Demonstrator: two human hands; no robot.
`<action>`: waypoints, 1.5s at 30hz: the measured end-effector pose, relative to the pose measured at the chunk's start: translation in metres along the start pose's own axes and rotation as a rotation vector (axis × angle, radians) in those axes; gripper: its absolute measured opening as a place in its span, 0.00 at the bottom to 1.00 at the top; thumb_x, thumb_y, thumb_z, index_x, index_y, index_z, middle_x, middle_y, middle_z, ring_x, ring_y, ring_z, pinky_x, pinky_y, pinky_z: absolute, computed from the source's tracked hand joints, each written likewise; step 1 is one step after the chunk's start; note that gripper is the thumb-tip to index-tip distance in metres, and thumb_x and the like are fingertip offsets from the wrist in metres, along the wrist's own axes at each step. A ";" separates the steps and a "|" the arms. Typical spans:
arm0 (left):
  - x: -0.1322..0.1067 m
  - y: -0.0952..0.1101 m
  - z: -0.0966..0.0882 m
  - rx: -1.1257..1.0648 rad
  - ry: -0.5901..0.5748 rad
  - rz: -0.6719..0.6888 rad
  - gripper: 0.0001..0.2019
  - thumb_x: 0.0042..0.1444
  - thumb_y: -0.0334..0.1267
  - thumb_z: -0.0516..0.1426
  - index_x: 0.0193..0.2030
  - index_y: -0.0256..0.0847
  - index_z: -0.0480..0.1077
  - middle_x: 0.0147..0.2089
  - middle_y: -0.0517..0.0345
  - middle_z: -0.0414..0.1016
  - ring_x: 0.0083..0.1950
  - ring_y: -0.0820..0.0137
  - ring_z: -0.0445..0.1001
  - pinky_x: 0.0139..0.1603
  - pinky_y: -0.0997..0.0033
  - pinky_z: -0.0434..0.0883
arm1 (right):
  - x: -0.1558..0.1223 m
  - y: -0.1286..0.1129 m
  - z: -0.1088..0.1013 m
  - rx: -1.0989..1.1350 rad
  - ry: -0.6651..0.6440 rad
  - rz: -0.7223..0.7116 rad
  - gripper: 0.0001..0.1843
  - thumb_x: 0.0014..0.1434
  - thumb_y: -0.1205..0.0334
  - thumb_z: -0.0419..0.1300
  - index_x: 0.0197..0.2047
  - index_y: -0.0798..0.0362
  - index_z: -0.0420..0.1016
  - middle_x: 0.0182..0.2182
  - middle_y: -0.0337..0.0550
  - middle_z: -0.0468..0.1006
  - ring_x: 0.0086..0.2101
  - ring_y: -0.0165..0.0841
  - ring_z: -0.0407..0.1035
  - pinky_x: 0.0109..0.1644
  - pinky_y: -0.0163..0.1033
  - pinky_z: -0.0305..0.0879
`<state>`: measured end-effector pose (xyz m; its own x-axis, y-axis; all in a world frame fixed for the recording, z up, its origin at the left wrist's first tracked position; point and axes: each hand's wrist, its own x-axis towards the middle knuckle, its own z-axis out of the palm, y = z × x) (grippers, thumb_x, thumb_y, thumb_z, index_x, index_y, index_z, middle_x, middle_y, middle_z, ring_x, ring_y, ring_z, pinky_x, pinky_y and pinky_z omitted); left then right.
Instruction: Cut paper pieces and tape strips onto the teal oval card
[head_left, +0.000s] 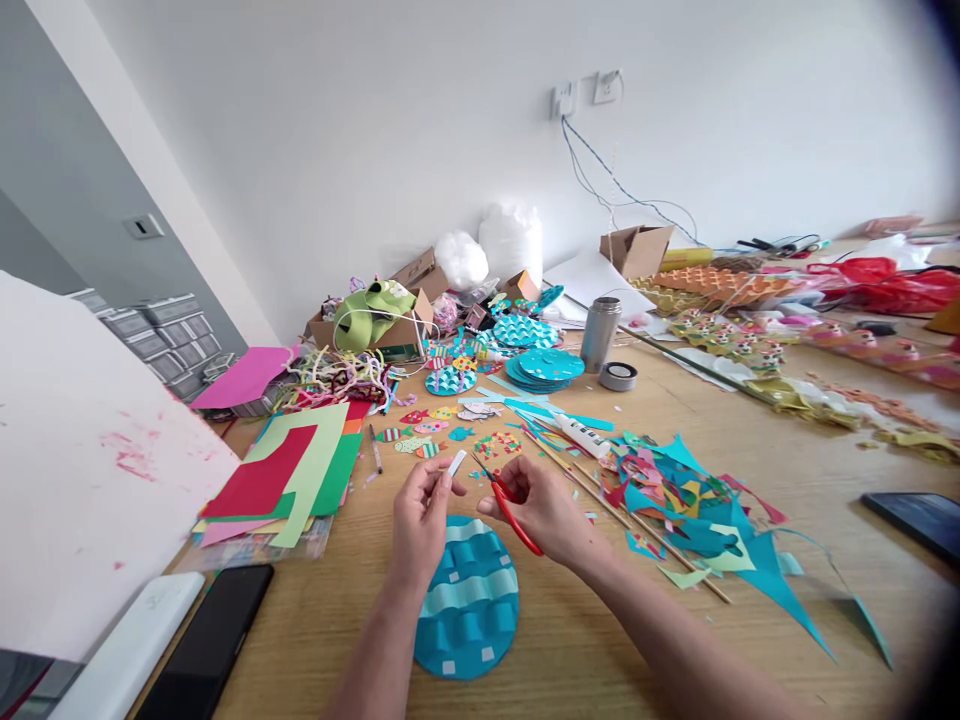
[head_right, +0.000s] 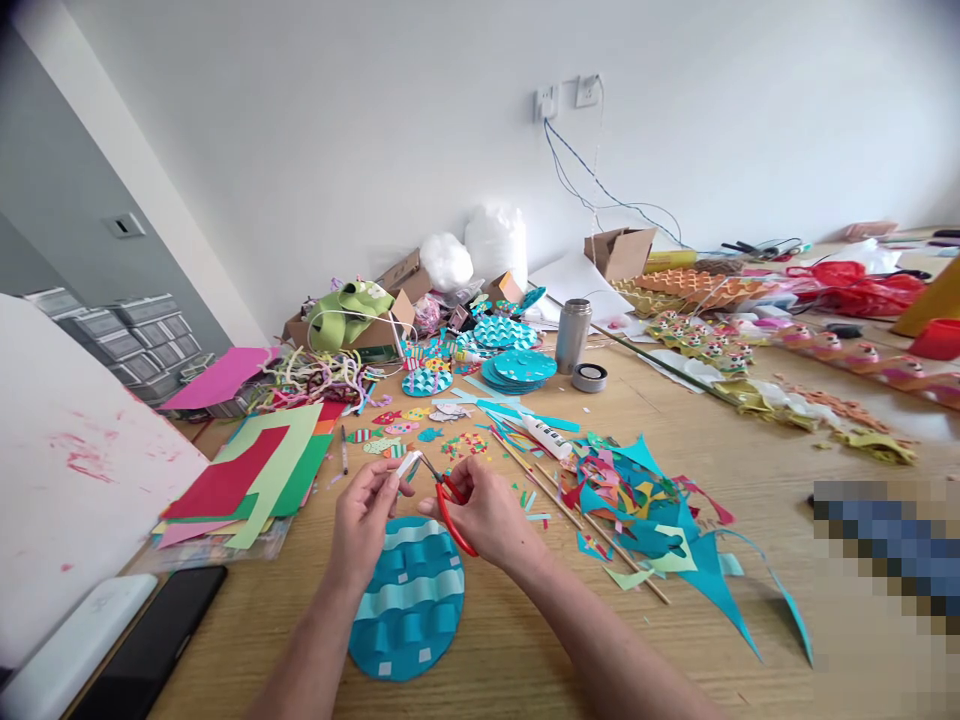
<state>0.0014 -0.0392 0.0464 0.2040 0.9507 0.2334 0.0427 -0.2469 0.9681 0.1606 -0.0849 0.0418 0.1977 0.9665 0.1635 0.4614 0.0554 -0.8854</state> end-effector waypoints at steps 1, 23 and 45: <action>0.000 0.000 0.000 -0.001 -0.001 0.001 0.14 0.56 0.44 0.54 0.44 0.37 0.69 0.30 0.56 0.74 0.30 0.73 0.70 0.30 0.76 0.65 | 0.000 -0.001 0.000 -0.029 -0.020 0.010 0.20 0.44 0.48 0.67 0.28 0.52 0.62 0.21 0.34 0.67 0.22 0.27 0.59 0.24 0.33 0.53; -0.003 -0.003 0.004 0.112 -0.100 0.052 0.12 0.59 0.43 0.52 0.44 0.38 0.68 0.31 0.56 0.75 0.32 0.72 0.71 0.33 0.76 0.66 | -0.001 -0.007 -0.002 0.055 -0.147 0.069 0.22 0.44 0.46 0.67 0.25 0.52 0.60 0.16 0.31 0.63 0.19 0.26 0.58 0.20 0.31 0.46; -0.004 -0.004 0.003 0.120 -0.120 0.050 0.14 0.59 0.45 0.52 0.45 0.38 0.69 0.32 0.55 0.75 0.31 0.72 0.71 0.32 0.75 0.66 | 0.000 -0.002 0.000 0.133 -0.161 0.085 0.23 0.44 0.47 0.67 0.25 0.51 0.58 0.15 0.30 0.65 0.17 0.25 0.59 0.18 0.30 0.47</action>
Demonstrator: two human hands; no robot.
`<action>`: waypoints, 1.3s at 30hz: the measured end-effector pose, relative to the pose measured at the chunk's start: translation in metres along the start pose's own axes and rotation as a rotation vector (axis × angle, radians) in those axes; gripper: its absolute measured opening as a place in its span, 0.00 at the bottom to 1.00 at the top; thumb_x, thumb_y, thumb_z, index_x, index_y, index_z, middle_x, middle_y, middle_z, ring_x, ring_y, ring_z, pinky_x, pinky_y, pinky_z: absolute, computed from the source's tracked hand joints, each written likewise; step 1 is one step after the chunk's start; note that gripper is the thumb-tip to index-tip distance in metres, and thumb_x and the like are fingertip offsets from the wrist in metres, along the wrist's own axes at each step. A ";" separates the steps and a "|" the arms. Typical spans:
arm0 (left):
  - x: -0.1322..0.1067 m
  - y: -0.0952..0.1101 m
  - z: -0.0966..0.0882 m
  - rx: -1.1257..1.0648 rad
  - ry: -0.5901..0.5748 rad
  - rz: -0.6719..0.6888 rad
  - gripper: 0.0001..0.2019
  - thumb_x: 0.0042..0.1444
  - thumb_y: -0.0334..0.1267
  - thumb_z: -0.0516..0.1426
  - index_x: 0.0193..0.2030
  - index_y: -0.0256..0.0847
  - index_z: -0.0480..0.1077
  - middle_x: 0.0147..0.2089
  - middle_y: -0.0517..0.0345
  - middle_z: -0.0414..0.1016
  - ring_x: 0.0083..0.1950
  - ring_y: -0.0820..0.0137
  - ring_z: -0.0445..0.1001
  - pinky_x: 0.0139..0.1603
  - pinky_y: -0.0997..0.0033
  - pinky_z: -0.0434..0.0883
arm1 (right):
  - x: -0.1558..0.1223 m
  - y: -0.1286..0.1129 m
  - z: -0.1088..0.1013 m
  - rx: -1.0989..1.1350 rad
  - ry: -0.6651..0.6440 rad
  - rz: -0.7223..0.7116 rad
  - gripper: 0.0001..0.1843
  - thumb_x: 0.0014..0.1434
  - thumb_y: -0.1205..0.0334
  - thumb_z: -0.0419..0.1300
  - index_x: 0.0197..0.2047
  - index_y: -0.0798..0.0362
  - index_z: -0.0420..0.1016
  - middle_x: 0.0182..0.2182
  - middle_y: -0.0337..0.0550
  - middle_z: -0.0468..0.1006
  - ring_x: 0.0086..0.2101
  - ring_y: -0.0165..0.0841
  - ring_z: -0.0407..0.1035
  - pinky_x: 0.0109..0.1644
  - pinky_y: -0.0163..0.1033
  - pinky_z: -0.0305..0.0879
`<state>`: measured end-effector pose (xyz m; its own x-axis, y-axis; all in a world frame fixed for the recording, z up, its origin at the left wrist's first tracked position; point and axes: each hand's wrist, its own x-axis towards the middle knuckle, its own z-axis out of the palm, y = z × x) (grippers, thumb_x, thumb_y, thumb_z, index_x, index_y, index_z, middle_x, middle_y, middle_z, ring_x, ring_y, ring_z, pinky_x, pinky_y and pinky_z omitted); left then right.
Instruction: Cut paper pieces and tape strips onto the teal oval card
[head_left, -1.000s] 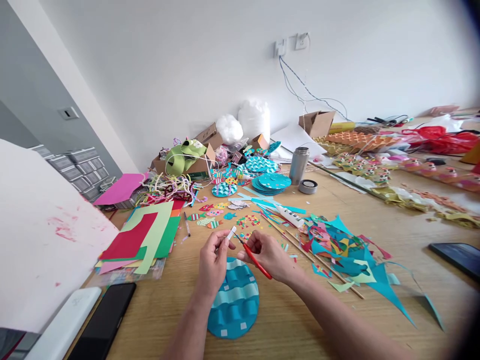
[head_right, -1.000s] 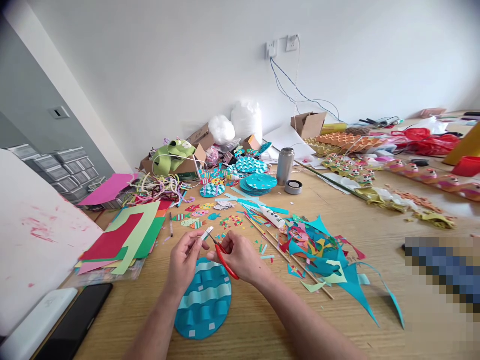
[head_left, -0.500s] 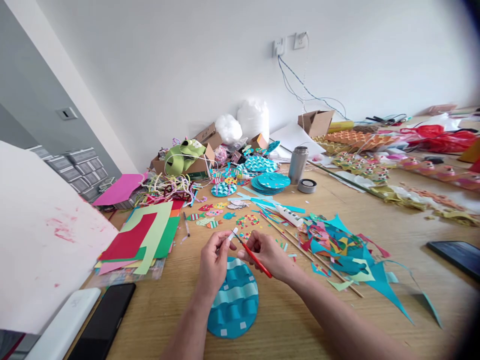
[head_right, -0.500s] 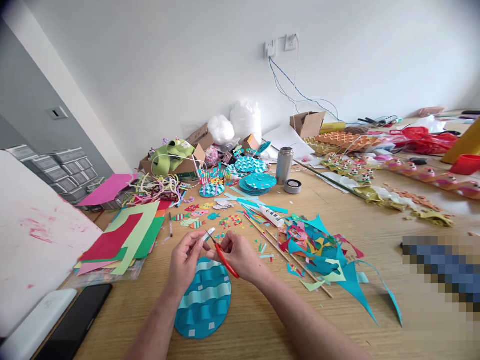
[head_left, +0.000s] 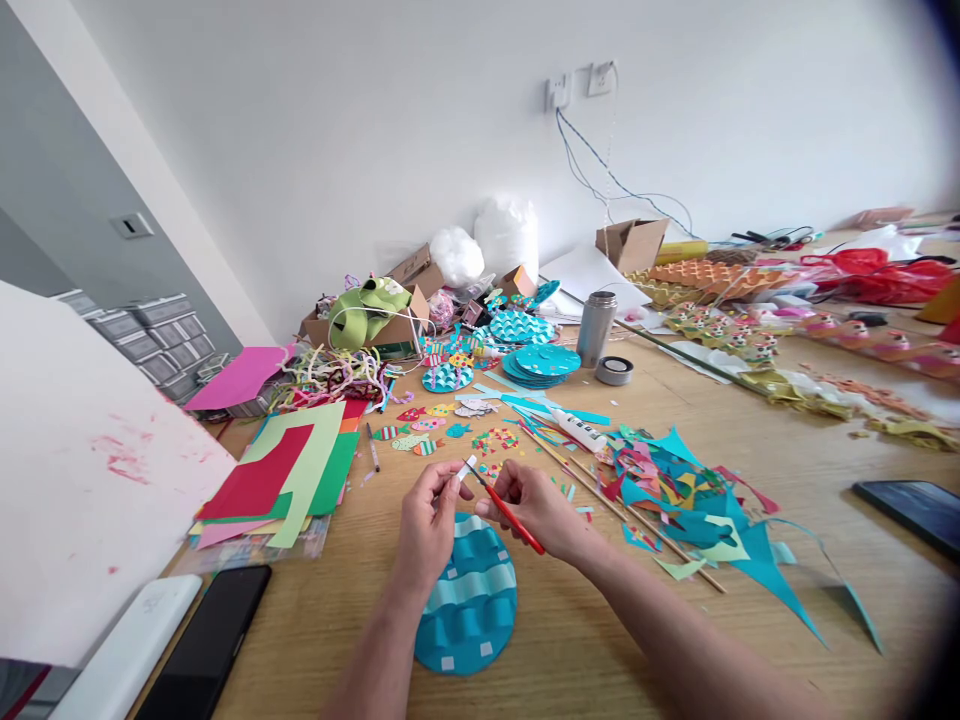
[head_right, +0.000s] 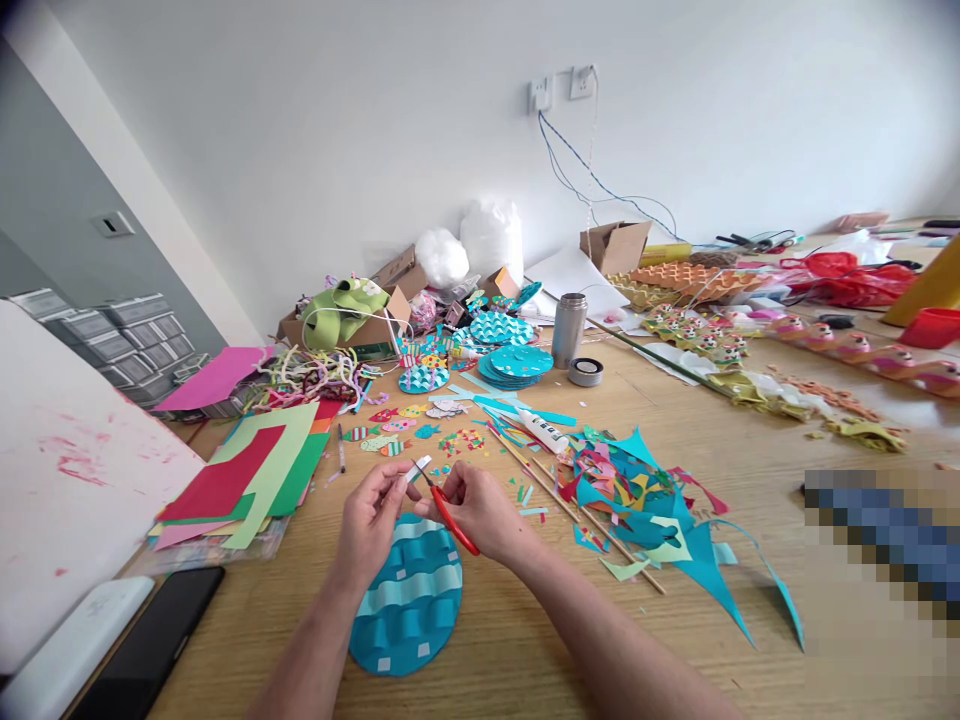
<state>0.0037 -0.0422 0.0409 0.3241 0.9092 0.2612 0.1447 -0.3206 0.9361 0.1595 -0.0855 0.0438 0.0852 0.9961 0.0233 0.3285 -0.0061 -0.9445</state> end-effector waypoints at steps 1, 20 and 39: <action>0.000 0.000 0.000 0.001 0.000 0.000 0.14 0.59 0.45 0.52 0.45 0.38 0.68 0.32 0.55 0.75 0.31 0.72 0.71 0.32 0.75 0.66 | 0.000 0.000 0.000 -0.003 0.003 -0.002 0.23 0.44 0.46 0.66 0.25 0.51 0.58 0.15 0.30 0.65 0.17 0.25 0.59 0.18 0.30 0.48; 0.000 0.001 0.000 -0.019 -0.003 0.014 0.14 0.59 0.44 0.51 0.45 0.37 0.69 0.33 0.54 0.74 0.36 0.69 0.74 0.40 0.71 0.70 | -0.001 -0.006 -0.001 -0.059 0.026 -0.008 0.24 0.43 0.45 0.66 0.24 0.51 0.57 0.15 0.30 0.64 0.17 0.25 0.59 0.19 0.31 0.47; 0.000 0.004 0.001 -0.024 0.007 0.010 0.13 0.59 0.43 0.52 0.44 0.37 0.69 0.32 0.55 0.74 0.35 0.69 0.74 0.38 0.72 0.69 | 0.000 -0.002 0.000 -0.183 0.108 -0.027 0.25 0.42 0.45 0.66 0.23 0.50 0.56 0.16 0.29 0.59 0.19 0.25 0.51 0.21 0.32 0.45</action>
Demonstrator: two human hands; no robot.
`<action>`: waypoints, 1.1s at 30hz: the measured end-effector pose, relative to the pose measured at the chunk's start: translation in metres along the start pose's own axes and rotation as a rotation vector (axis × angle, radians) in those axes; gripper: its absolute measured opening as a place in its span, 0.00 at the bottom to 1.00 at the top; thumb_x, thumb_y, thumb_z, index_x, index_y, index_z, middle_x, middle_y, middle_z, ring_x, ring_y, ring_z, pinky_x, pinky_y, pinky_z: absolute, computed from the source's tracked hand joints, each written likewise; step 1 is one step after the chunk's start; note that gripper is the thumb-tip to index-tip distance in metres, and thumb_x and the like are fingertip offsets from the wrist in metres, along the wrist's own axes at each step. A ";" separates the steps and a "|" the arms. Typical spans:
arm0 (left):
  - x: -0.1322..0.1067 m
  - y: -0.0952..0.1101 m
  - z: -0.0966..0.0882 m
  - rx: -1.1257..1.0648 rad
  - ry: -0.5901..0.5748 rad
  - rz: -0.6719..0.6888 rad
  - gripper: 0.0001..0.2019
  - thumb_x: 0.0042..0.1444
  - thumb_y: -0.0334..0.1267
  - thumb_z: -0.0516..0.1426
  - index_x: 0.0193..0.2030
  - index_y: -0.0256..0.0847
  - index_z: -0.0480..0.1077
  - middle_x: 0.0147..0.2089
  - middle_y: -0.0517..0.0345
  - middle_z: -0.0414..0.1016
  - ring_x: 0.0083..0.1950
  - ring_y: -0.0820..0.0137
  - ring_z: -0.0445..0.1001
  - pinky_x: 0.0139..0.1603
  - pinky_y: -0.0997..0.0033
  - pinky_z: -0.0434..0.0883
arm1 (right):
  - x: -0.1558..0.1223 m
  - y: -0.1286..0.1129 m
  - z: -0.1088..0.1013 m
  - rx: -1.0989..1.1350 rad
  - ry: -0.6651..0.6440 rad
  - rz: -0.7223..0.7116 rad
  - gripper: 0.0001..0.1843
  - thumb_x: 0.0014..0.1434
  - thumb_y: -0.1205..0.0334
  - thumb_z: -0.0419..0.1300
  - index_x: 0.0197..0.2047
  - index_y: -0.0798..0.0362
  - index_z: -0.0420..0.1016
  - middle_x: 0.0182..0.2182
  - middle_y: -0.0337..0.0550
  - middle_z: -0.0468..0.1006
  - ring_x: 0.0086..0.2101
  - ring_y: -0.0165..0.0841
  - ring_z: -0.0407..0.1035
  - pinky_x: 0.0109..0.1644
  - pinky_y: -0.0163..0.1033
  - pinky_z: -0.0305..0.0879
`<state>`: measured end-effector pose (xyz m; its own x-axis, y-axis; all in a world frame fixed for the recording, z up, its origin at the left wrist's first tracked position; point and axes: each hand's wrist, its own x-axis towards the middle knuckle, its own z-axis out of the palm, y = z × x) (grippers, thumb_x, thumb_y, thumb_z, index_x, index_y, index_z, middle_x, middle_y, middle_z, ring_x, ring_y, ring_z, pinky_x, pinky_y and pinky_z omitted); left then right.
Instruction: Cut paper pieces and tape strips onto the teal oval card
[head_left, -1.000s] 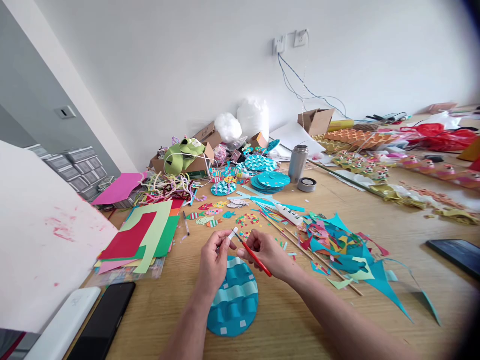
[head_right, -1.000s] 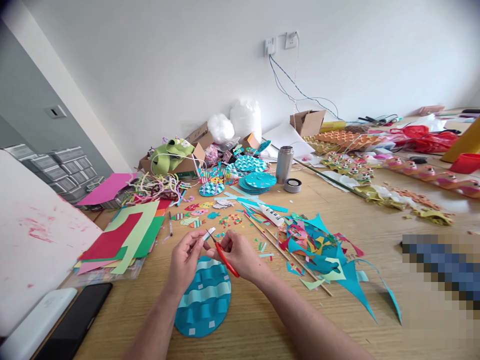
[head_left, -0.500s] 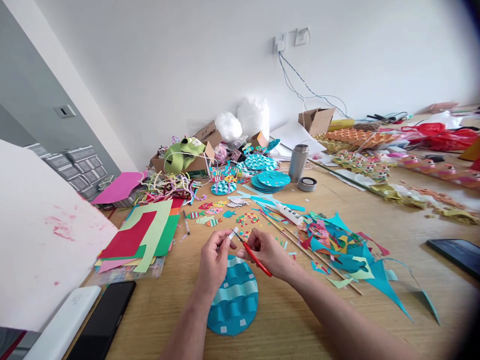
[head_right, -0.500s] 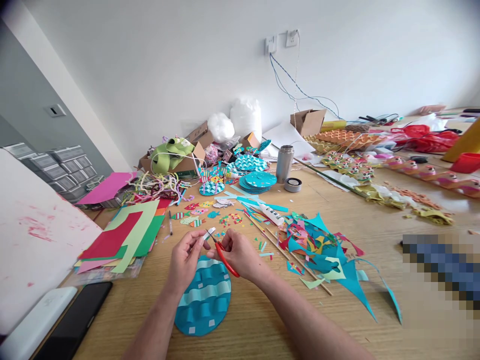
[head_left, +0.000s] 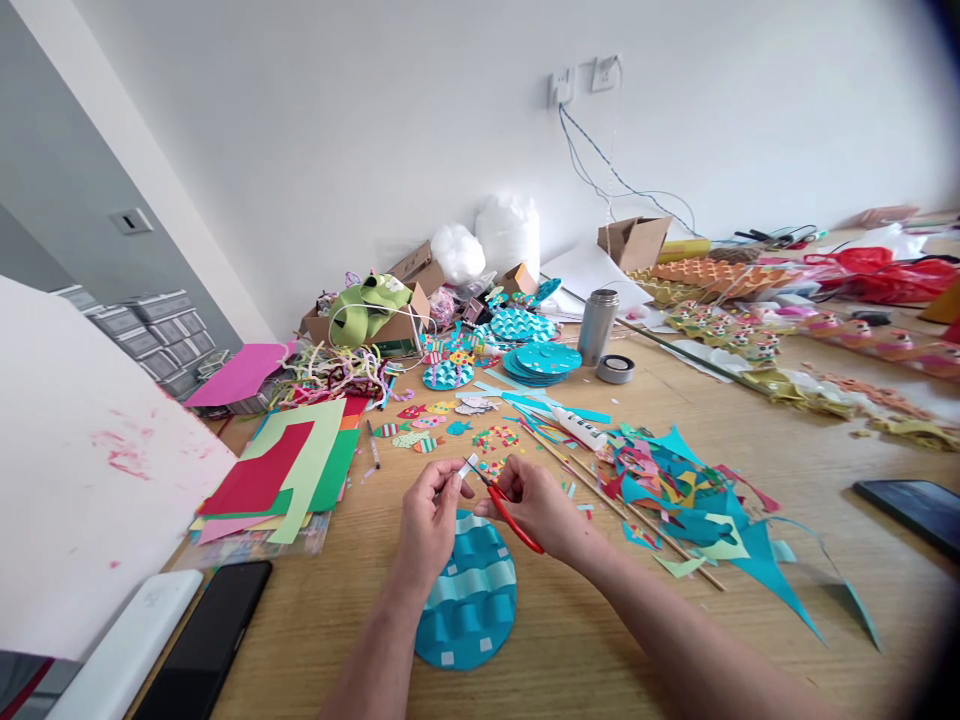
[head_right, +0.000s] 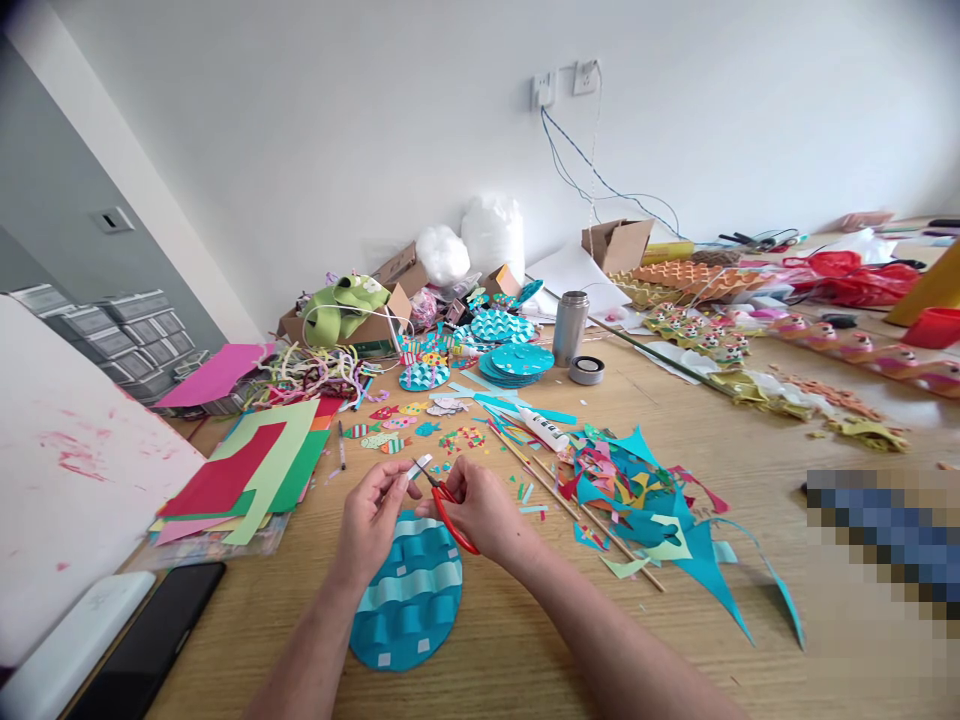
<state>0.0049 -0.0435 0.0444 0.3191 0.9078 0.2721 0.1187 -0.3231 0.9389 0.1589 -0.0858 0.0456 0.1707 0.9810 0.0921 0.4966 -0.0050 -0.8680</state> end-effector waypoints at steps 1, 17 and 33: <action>0.000 0.000 0.000 0.000 -0.003 -0.001 0.13 0.59 0.43 0.52 0.44 0.37 0.69 0.32 0.55 0.74 0.36 0.69 0.74 0.38 0.72 0.69 | 0.000 -0.001 0.000 -0.021 0.008 -0.001 0.24 0.42 0.45 0.66 0.23 0.50 0.55 0.16 0.30 0.60 0.19 0.25 0.51 0.21 0.32 0.45; 0.000 -0.004 -0.002 0.042 -0.010 0.051 0.14 0.59 0.44 0.51 0.45 0.38 0.69 0.32 0.55 0.75 0.36 0.69 0.74 0.39 0.72 0.68 | -0.005 -0.002 0.000 -0.360 0.154 -0.082 0.18 0.51 0.47 0.60 0.27 0.48 0.56 0.21 0.38 0.73 0.22 0.34 0.66 0.24 0.34 0.46; 0.015 -0.033 -0.054 1.240 0.183 -0.053 0.08 0.49 0.29 0.54 0.35 0.38 0.73 0.31 0.48 0.76 0.38 0.59 0.73 0.41 0.61 0.65 | -0.006 0.003 0.000 -0.845 0.141 -0.302 0.10 0.59 0.55 0.55 0.32 0.52 0.62 0.25 0.44 0.77 0.25 0.36 0.71 0.25 0.37 0.37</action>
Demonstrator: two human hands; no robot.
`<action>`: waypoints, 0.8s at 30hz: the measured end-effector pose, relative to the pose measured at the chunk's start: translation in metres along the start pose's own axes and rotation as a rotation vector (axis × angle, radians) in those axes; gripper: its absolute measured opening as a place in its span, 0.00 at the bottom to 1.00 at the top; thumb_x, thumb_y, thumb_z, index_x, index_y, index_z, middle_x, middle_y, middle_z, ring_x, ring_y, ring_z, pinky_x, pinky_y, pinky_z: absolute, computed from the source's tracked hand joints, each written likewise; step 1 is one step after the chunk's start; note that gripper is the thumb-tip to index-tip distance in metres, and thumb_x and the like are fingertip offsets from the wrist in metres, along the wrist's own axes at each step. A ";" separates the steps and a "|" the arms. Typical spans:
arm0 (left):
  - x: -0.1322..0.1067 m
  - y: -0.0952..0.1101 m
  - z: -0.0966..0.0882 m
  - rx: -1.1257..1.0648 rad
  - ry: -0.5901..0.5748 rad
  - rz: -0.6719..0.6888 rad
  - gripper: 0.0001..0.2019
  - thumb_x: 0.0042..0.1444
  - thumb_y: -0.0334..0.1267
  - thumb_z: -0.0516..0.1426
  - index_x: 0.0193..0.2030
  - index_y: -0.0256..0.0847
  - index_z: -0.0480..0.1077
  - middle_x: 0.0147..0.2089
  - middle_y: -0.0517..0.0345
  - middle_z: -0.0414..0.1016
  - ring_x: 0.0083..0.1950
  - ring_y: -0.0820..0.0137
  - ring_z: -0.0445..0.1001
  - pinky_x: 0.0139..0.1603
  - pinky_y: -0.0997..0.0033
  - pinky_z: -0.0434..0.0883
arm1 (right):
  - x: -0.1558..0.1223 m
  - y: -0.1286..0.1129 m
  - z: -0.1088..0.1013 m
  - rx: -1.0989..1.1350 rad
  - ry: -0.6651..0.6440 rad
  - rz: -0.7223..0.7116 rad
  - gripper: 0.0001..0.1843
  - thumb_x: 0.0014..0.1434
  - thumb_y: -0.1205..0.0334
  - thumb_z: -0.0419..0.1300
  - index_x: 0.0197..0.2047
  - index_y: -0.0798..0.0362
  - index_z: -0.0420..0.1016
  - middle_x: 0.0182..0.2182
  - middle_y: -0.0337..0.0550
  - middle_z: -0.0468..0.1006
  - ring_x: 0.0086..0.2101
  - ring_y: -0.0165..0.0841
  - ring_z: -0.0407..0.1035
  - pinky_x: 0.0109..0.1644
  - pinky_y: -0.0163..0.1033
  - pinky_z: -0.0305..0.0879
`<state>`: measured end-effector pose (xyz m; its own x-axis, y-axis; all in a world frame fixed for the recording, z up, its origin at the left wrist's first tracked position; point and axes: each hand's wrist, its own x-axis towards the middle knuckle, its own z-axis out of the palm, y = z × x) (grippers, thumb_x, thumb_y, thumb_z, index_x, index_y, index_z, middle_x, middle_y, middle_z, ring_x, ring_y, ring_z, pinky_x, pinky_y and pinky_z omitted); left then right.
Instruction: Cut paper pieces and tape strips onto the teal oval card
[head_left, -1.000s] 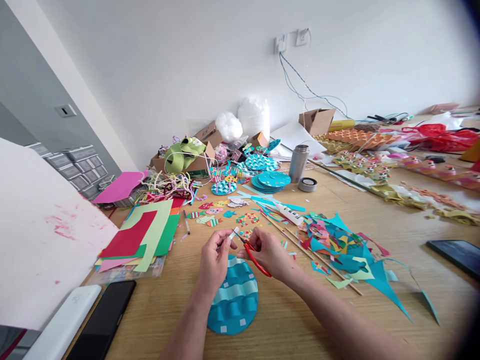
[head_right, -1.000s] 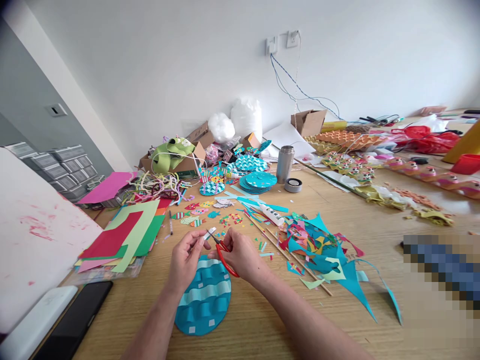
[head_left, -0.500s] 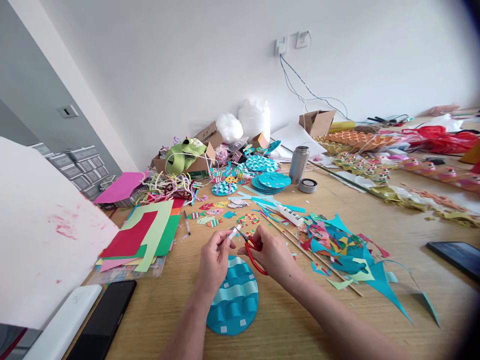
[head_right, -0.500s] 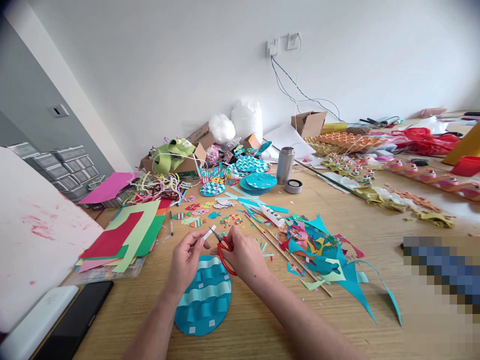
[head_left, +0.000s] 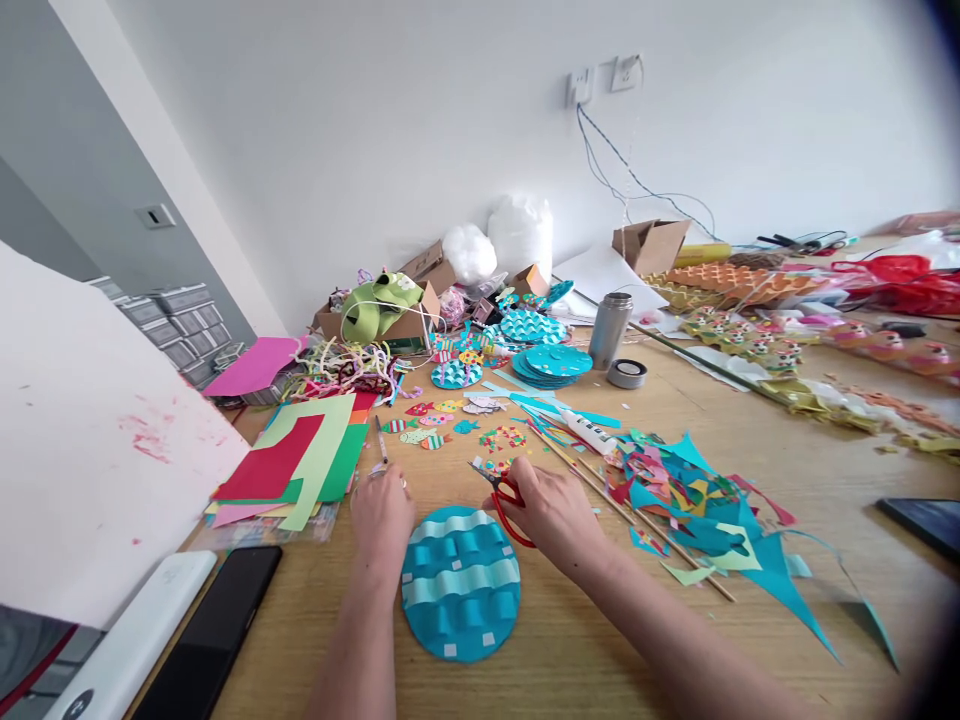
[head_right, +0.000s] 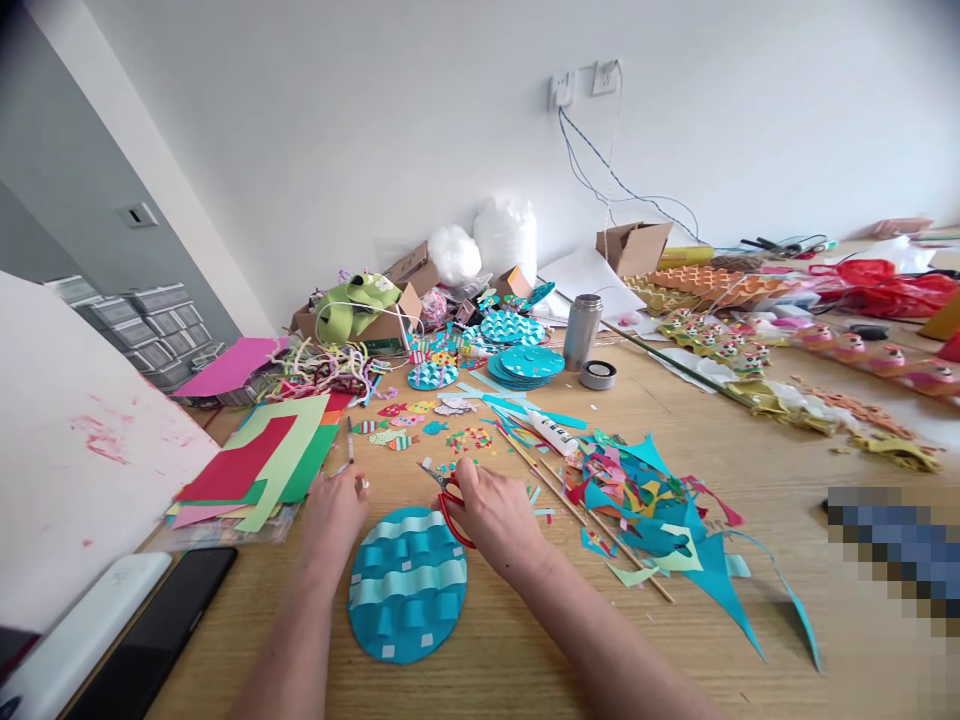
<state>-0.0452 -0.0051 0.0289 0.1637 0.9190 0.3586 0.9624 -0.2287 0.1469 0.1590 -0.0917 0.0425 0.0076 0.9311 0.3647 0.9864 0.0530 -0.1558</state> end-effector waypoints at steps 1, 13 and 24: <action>0.001 0.001 -0.002 -0.056 0.004 -0.002 0.07 0.49 0.30 0.55 0.34 0.38 0.73 0.33 0.48 0.76 0.40 0.59 0.72 0.45 0.59 0.64 | -0.001 0.000 0.000 -0.017 0.007 -0.031 0.09 0.59 0.57 0.55 0.32 0.52 0.62 0.25 0.44 0.77 0.25 0.35 0.71 0.25 0.36 0.37; -0.003 0.030 -0.010 -1.102 -0.289 0.077 0.02 0.46 0.34 0.59 0.28 0.39 0.72 0.45 0.51 0.71 0.49 0.64 0.71 0.46 0.67 0.67 | -0.005 -0.009 -0.007 -0.073 -0.016 -0.273 0.04 0.58 0.65 0.58 0.33 0.55 0.66 0.24 0.41 0.75 0.26 0.33 0.70 0.25 0.36 0.41; -0.003 0.036 -0.012 -1.301 -0.201 -0.074 0.02 0.43 0.33 0.57 0.23 0.38 0.68 0.40 0.54 0.70 0.46 0.66 0.69 0.45 0.69 0.64 | -0.004 -0.016 -0.013 -0.071 -0.179 -0.145 0.06 0.59 0.61 0.56 0.37 0.55 0.67 0.29 0.44 0.77 0.31 0.38 0.73 0.26 0.36 0.48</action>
<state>-0.0134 -0.0199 0.0441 0.2576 0.9482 0.1858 0.0784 -0.2122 0.9741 0.1450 -0.1008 0.0559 -0.1585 0.9650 0.2087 0.9840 0.1717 -0.0467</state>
